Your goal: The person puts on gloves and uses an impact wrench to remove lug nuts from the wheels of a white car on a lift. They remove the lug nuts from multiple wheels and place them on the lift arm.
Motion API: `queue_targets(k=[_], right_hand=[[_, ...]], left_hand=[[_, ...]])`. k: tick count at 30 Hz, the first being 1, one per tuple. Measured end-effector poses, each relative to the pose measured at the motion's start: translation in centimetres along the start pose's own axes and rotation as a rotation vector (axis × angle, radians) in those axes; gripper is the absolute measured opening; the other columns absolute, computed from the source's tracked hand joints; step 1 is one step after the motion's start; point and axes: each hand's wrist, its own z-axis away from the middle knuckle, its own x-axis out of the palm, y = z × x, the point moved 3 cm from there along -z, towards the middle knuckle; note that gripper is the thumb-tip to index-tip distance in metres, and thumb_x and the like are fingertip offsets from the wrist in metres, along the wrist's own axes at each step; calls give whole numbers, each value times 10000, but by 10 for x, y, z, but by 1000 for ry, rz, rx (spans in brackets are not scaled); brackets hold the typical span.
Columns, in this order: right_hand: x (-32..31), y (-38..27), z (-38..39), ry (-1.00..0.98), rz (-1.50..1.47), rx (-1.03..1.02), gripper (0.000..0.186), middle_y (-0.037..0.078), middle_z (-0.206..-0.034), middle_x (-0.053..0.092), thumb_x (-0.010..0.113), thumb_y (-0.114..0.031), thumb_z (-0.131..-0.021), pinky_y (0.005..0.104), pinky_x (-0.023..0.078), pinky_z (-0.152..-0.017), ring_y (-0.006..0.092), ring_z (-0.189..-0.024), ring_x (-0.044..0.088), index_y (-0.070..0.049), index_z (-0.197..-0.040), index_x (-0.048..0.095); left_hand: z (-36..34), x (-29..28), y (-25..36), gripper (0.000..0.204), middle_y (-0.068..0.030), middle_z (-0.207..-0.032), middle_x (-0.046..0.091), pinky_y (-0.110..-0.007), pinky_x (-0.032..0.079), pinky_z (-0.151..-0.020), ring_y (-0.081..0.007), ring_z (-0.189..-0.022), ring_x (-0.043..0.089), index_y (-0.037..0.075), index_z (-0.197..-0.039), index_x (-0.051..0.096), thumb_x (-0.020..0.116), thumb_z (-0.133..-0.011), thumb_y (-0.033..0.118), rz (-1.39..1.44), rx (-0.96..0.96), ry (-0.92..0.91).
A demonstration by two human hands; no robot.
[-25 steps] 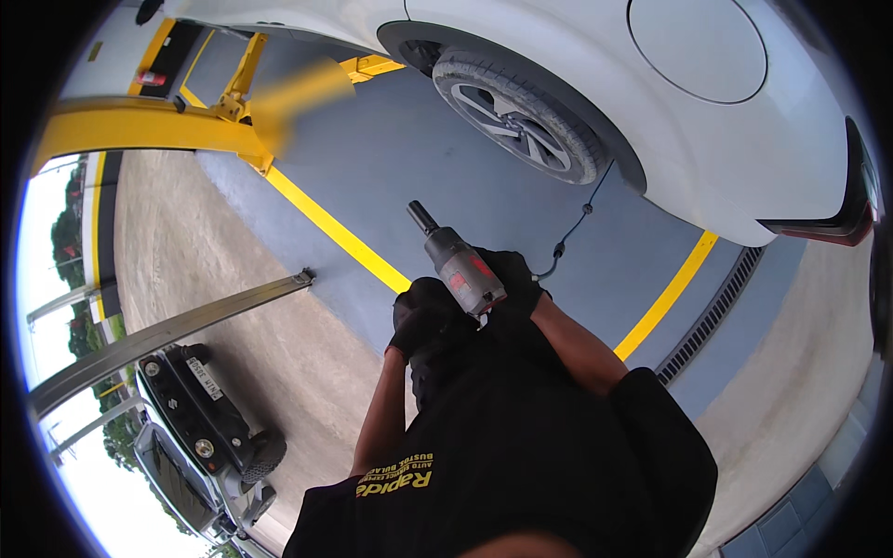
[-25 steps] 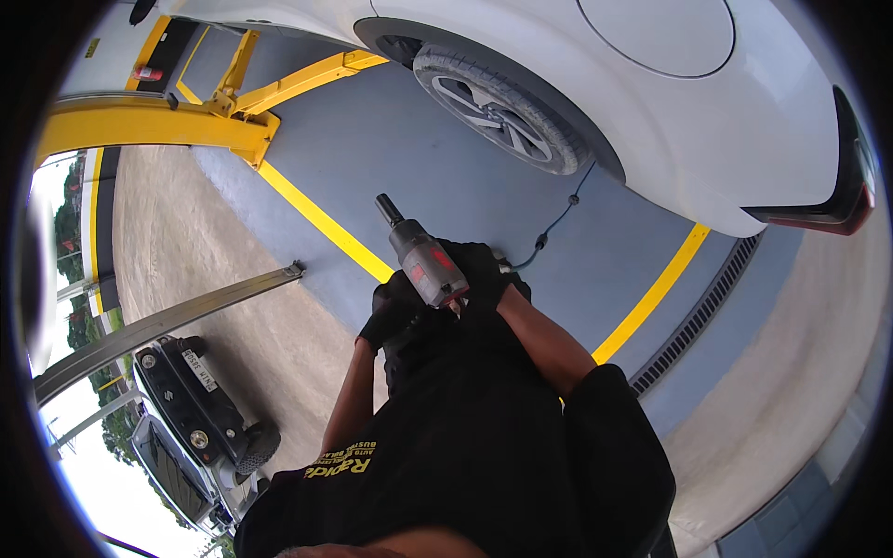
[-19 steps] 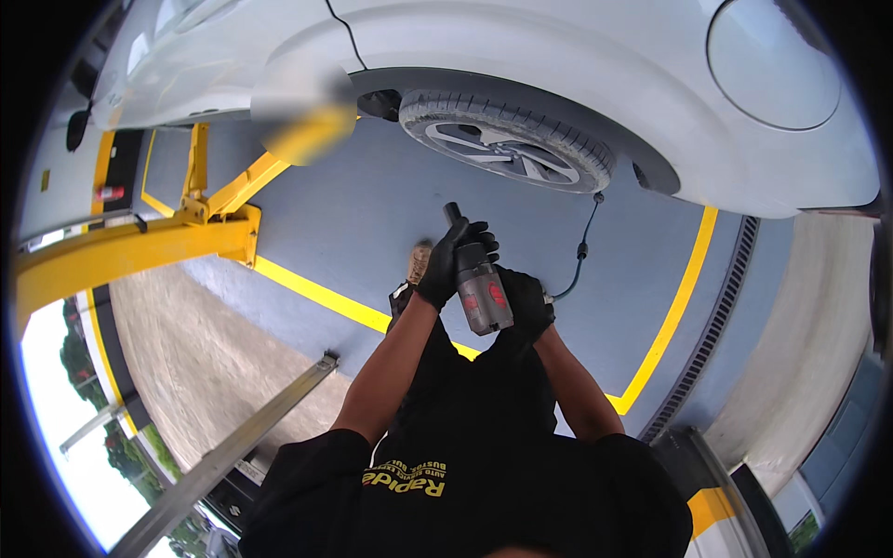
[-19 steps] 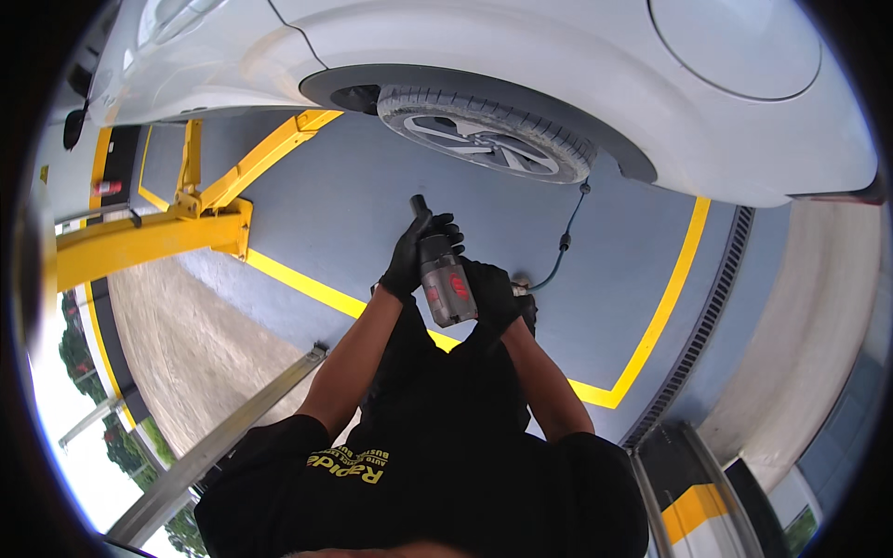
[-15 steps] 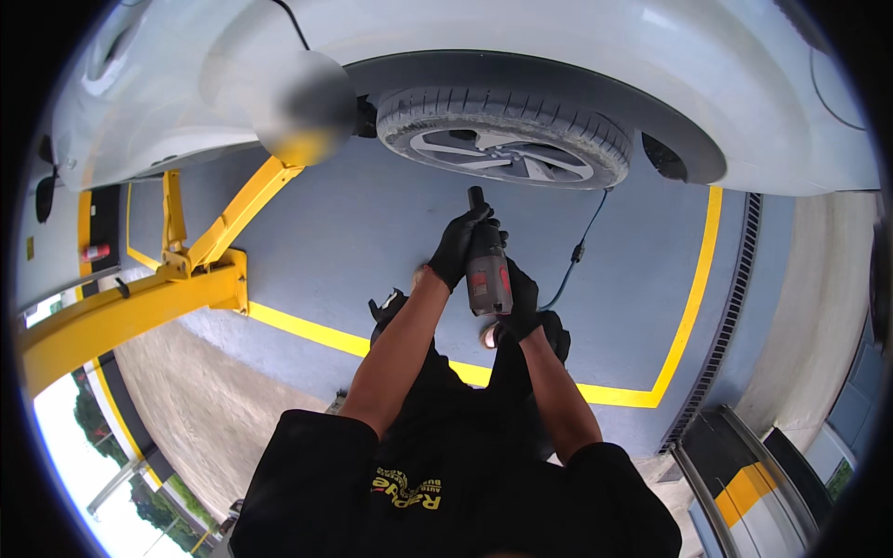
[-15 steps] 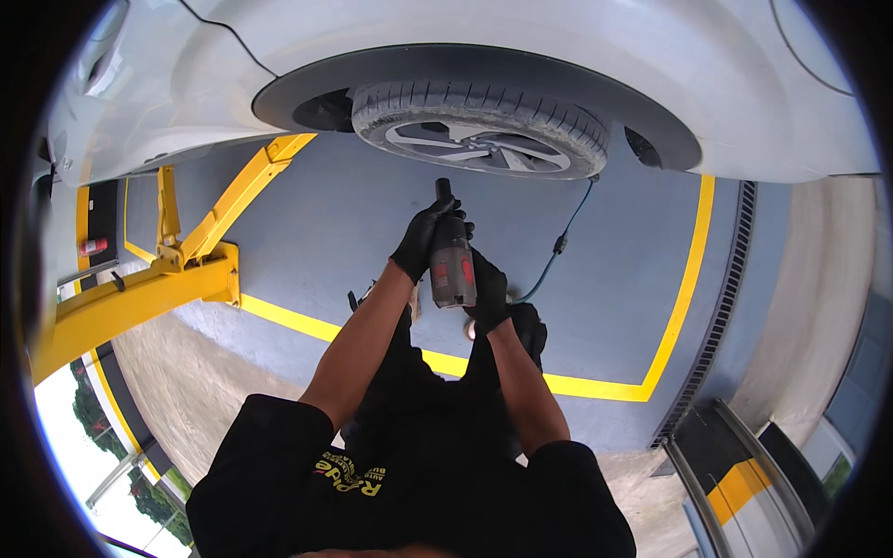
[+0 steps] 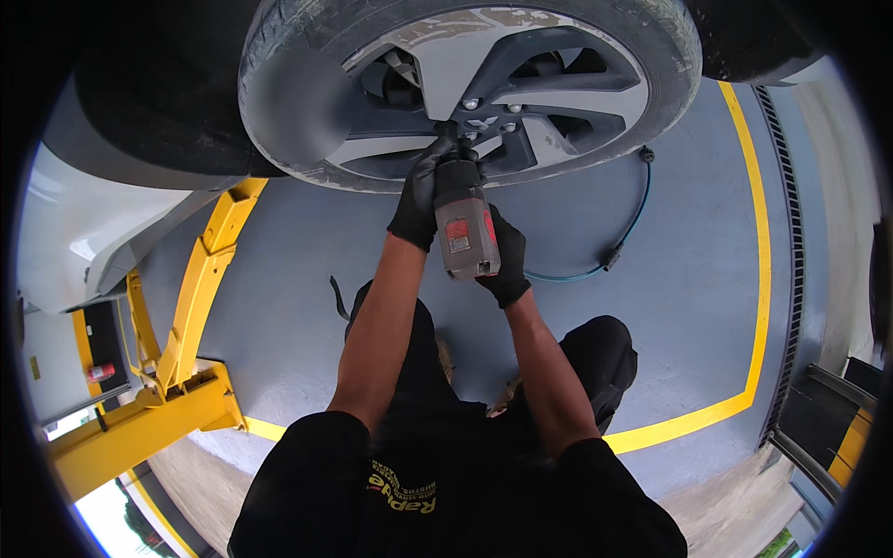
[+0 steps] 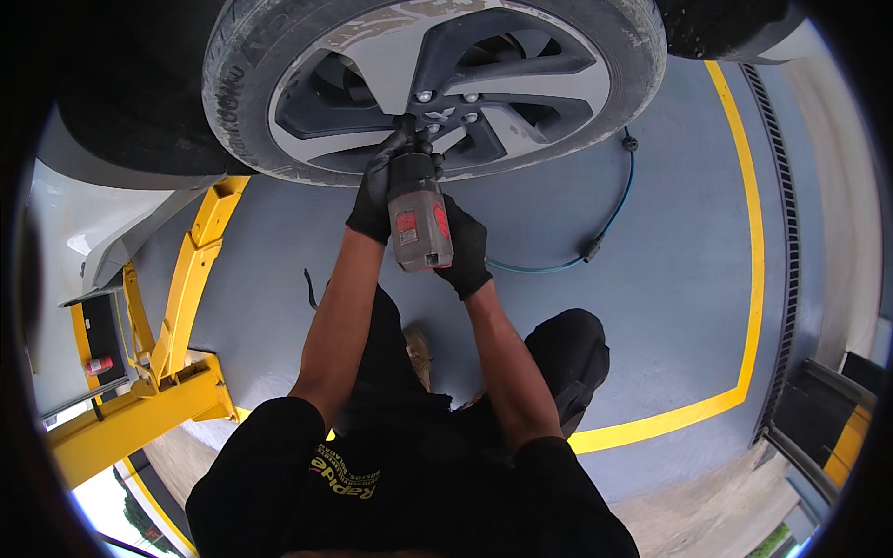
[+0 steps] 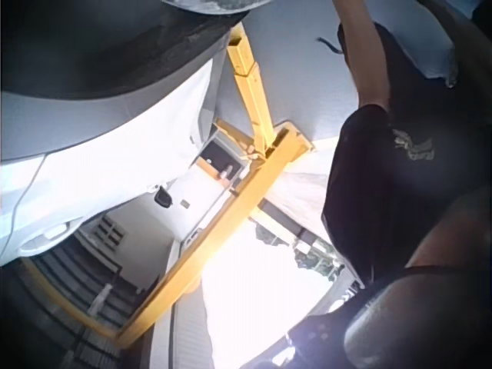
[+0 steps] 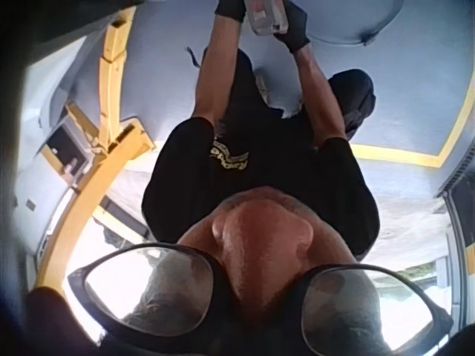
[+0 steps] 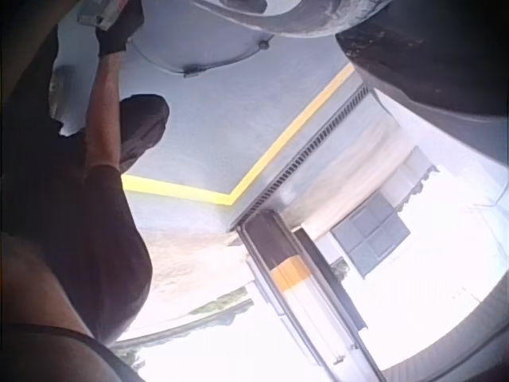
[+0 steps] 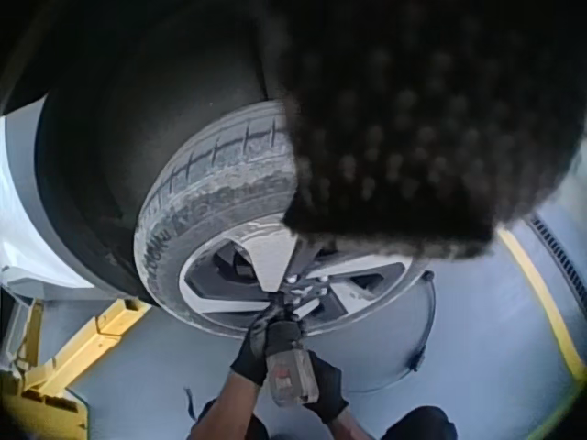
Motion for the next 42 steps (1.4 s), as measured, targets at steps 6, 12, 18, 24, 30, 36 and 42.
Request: queue_targets(k=[6, 12, 18, 24, 30, 36, 42], right_hand=[[20, 40, 1, -12, 55, -55, 656, 158, -830, 691, 809, -278, -707, 417, 550, -651, 374, -738, 685, -57, -1271, 557], [41, 37, 13, -28, -134, -53, 636, 127, -863, 713, 849, -260, -695, 381, 570, -664, 329, -758, 710, -45, -1231, 584], [36, 38, 25, -1, -139, -96, 648, 134, -896, 718, 849, -256, -691, 385, 571, -679, 357, -783, 708, -47, -1245, 584], [-3, 16, 51, -17, -247, 38, 610, 125, -928, 726, 849, -255, -717, 380, 581, -740, 290, -827, 730, -47, -1236, 605], [-11, 81, 122, 78, -929, 591, 321, 72, -1053, 714, 629, -203, -928, 346, 575, -830, 214, -928, 708, -60, -1216, 631], [-25, 56, 52, 111, 460, -182, 296, 110, -1132, 695, 659, -174, -896, 445, 529, -896, 310, -1016, 678, -108, -1185, 672], [-18, 60, 36, 245, 432, -204, 241, 78, -1081, 716, 683, -183, -872, 430, 537, -852, 298, -984, 688, -137, -1107, 709]], left_hand=[[-17, -7, -13, 245, -79, -880, 620, -382, 601, -728, -253, -863, 671, 39, -1077, 582, 514, -1032, 269, 40, 122, -113], [-9, -11, -5, 224, -69, -832, 625, -351, 592, -634, -236, -777, 681, 32, -1043, 596, 551, -1006, 249, -71, 66, 3], [-4, -7, -10, 225, -49, -807, 613, -332, 582, -623, -207, -723, 670, 48, -1029, 589, 577, -999, 270, -181, 39, 58], [-24, -14, 1, 331, -19, -799, 581, -289, 536, -618, -140, -676, 606, 72, -996, 574, 562, -1024, 401, -106, 165, -22], [-9, -9, -35, 200, -52, -998, 657, -290, 552, -704, -162, -891, 638, 28, -1090, 617, 500, -992, 158, -645, 577, 312], [-39, -18, -71, 266, -81, -1010, 653, -311, 559, -790, -183, -955, 641, 52, -1149, 621, 513, -1004, 247, -377, 342, -85], [-75, 6, -70, 256, -87, -910, 641, -349, 546, -835, -207, -901, 643, 46, -1030, 610, 569, -1017, 298, -123, 5, -185]])
